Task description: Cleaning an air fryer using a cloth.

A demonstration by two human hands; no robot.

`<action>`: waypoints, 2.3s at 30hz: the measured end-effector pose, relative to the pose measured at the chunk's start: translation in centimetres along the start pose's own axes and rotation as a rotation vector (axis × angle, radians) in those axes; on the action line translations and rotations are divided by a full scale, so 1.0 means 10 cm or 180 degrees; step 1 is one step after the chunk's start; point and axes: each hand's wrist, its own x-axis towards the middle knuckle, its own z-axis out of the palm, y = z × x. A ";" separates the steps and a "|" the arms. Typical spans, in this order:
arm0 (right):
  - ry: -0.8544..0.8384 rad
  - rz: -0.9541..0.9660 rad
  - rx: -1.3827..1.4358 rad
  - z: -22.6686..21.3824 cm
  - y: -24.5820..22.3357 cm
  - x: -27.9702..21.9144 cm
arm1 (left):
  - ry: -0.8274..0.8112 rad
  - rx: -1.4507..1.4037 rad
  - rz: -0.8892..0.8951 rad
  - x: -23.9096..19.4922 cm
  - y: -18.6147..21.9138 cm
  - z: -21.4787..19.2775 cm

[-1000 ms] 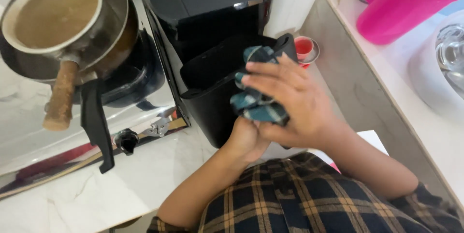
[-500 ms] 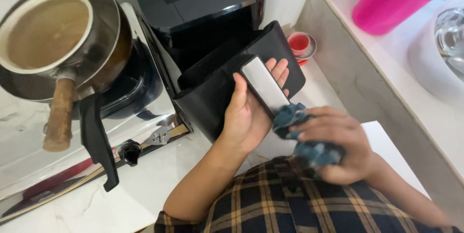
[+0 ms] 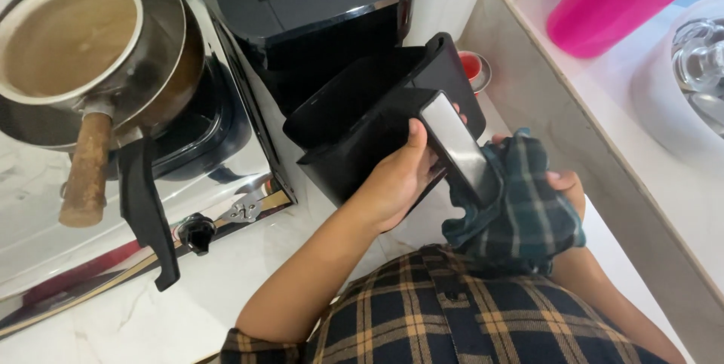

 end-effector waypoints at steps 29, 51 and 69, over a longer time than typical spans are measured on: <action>0.0777 0.0096 0.0964 -0.67 0.12 0.20 | -0.1513 0.4913 0.1884 0.85 0.71 -0.03; -0.0092 -0.1906 -0.3441 0.00 -0.69 -0.11 | 0.0744 0.4106 0.2097 0.21 0.60 0.19; -0.1397 -0.3281 -0.4252 0.71 -0.66 -0.26 | 0.1918 0.3762 0.2131 -0.36 0.47 0.04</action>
